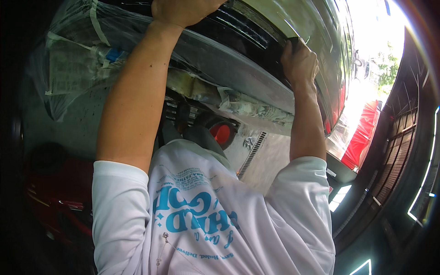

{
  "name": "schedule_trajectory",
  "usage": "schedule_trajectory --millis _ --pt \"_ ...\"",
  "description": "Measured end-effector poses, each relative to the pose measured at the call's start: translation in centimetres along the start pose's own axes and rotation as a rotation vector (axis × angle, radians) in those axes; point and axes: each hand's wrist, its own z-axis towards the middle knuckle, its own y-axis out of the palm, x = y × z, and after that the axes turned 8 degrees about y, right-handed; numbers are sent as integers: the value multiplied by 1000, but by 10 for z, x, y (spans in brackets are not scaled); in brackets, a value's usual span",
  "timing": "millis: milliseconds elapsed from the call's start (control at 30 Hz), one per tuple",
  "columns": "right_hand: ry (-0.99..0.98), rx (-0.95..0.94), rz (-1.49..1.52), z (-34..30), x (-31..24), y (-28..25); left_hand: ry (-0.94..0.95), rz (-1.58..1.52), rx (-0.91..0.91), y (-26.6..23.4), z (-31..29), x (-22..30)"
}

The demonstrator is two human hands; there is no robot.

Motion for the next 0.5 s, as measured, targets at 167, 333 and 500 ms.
schedule_trajectory --millis 167,333,500 --pt "11 33 -36 -2 19 1 27 -8 70 2 1 3" --pt "-75 19 54 -6 6 -5 8 -30 54 2 -2 5" --pt "-33 -21 -15 1 2 -3 -25 21 72 3 -3 7"
